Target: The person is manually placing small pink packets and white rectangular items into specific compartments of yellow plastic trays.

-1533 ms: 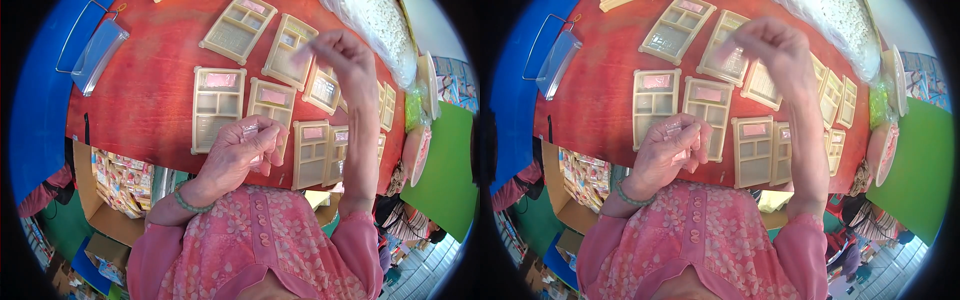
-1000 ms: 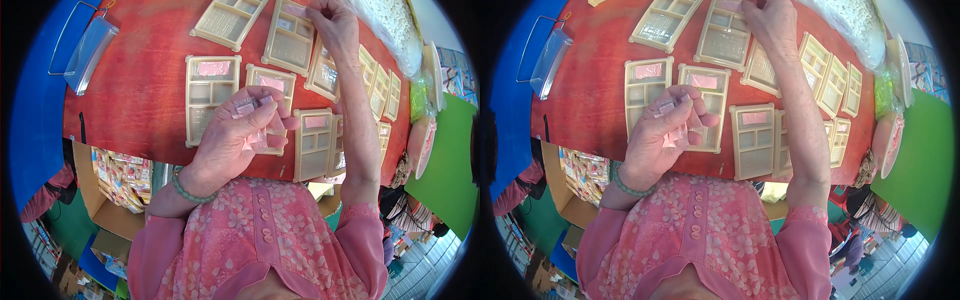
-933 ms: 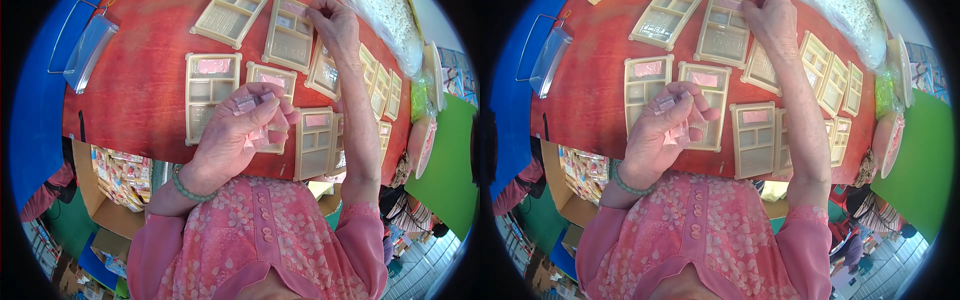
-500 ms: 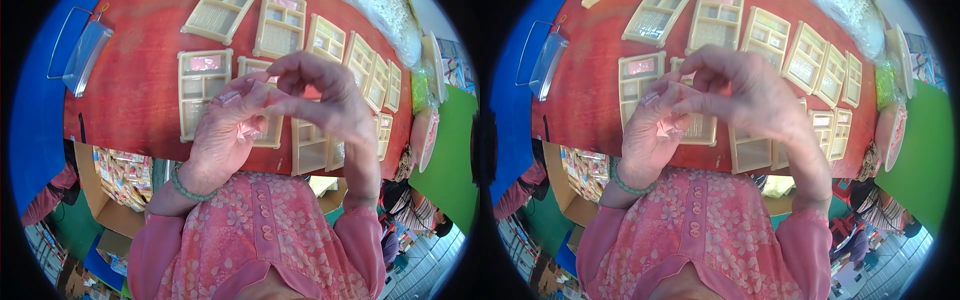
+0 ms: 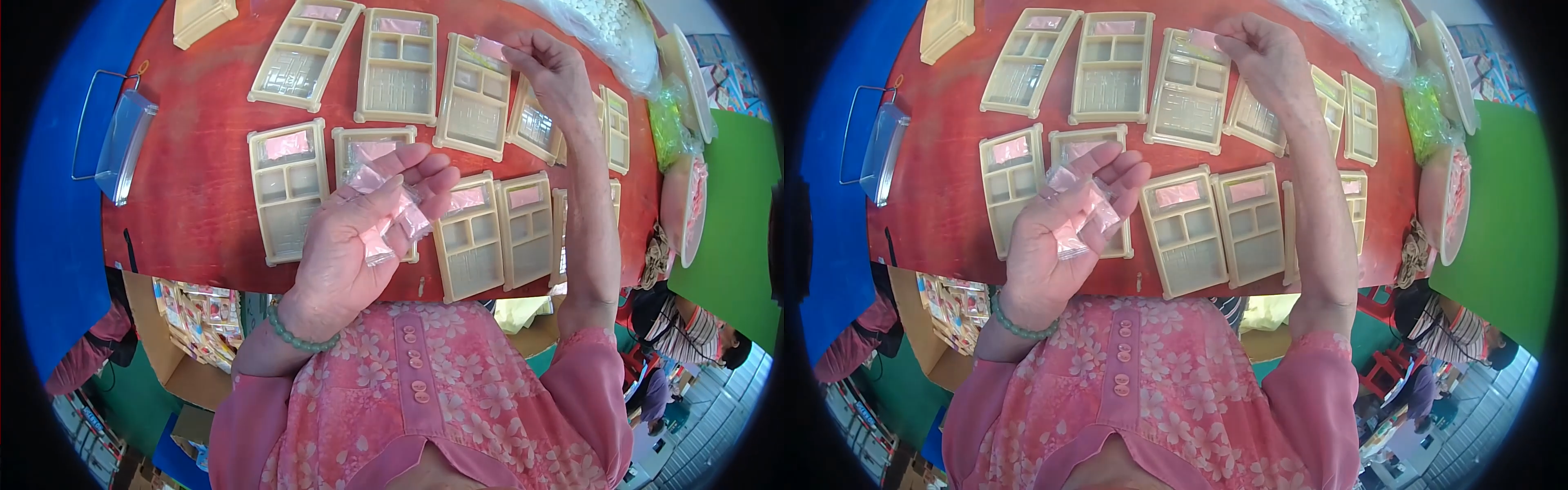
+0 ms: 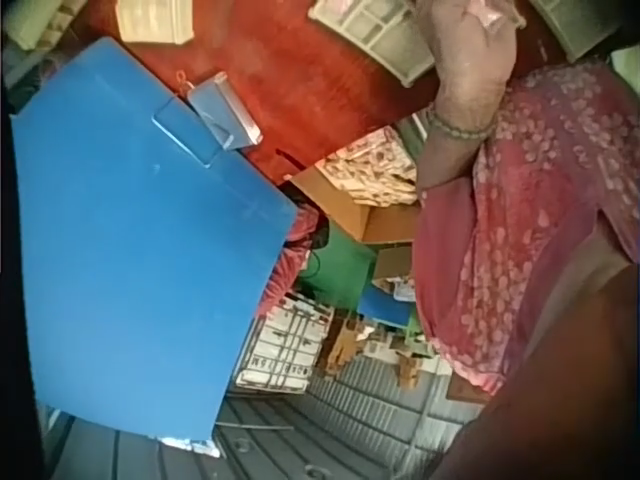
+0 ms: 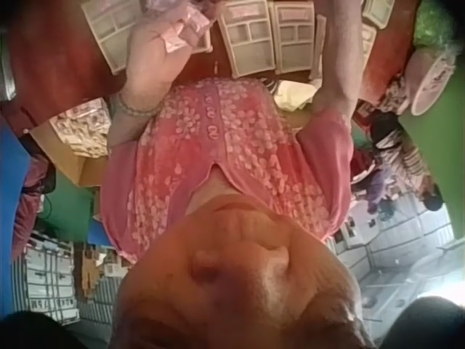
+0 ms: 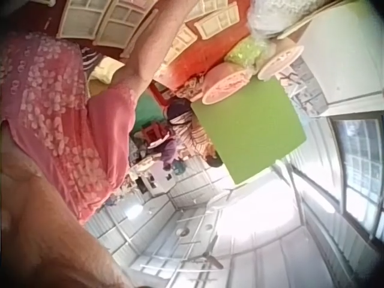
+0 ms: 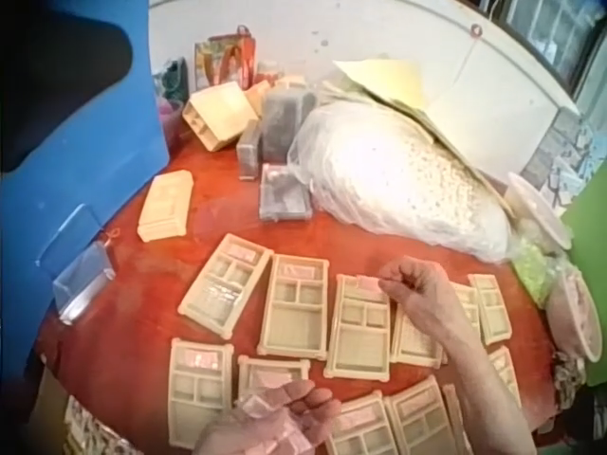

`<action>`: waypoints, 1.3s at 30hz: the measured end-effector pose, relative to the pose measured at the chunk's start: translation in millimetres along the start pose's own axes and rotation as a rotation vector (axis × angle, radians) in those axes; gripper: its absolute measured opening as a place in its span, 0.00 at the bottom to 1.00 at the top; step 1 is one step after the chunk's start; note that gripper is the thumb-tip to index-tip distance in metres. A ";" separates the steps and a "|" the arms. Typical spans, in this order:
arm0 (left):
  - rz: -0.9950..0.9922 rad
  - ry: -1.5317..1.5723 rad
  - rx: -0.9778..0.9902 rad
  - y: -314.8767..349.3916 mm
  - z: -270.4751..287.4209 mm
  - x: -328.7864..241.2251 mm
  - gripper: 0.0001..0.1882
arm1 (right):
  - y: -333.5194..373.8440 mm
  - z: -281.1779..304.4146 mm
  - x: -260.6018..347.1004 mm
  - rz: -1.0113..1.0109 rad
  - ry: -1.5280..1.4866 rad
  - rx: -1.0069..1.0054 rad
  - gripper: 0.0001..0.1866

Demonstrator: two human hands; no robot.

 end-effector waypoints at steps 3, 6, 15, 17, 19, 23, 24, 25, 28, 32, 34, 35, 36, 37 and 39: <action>0.018 -0.030 0.020 -2.2 -3.9 1.6 0.27 | -8.8 -4.3 -6.5 0.032 0.258 0.031 0.07; 0.013 -0.035 0.038 -6.5 -9.3 4.0 0.29 | -12.7 -3.0 -19.0 -0.032 0.174 0.069 0.07; 0.035 -0.350 -0.010 -5.8 -14.8 12.9 0.31 | 35.4 -23.0 47.4 0.237 0.520 0.025 0.10; 0.034 -0.402 -0.008 -7.0 -16.7 15.7 0.31 | 57.7 -26.7 65.4 0.145 0.136 0.330 0.12; 0.054 -0.531 0.049 -10.5 -18.6 17.9 0.32 | 75.9 -29.5 71.7 0.093 0.041 0.456 0.12; 0.075 -0.555 0.077 -12.2 -26.2 27.1 0.29 | 98.4 -24.8 71.5 -0.073 -0.115 0.614 0.07; 0.079 -0.558 0.082 -13.0 -27.3 27.2 0.29 | 99.9 -21.4 69.1 -0.073 -0.115 0.606 0.07; 0.130 -0.561 0.095 -13.5 -28.0 27.7 0.28 | 100.7 -16.8 66.2 -0.093 -0.175 0.574 0.05; 0.149 -0.546 0.094 -14.7 -30.6 33.2 0.23 | 90.3 6.7 53.5 -0.184 -0.304 0.492 0.03; 0.144 -0.365 0.122 -21.3 -24.2 37.5 0.19 | 53.3 57.2 4.9 0.035 -0.275 -0.192 0.04; 0.139 -0.297 0.124 -24.8 -21.9 39.8 0.20 | 36.2 78.8 -31.0 0.043 -0.257 -0.291 0.04; 0.144 -0.295 0.121 -26.6 -22.8 39.8 0.20 | 31.2 83.9 -42.3 0.050 -0.240 -0.386 0.05; 0.143 -0.213 0.116 -27.2 -24.9 38.8 0.22 | 27.4 79.7 -43.0 0.043 -0.243 -0.380 0.05; 0.142 -0.130 0.109 -28.3 -27.1 38.0 0.23 | 23.8 74.9 -43.6 0.036 -0.283 -0.399 0.04; 0.132 -0.078 0.101 -31.4 -31.2 36.1 0.24 | 18.7 69.4 -45.3 0.012 -0.330 -0.413 0.05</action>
Point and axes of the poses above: each hand's wrist, its own y-axis away from the middle knuckle, its own z-axis out of the back of the hand, x = y × z, the point moved 1 cm from there along -y, towards the middle knuckle, and after that the axes turned 11 degrees about -y, right-handed, at the moved point
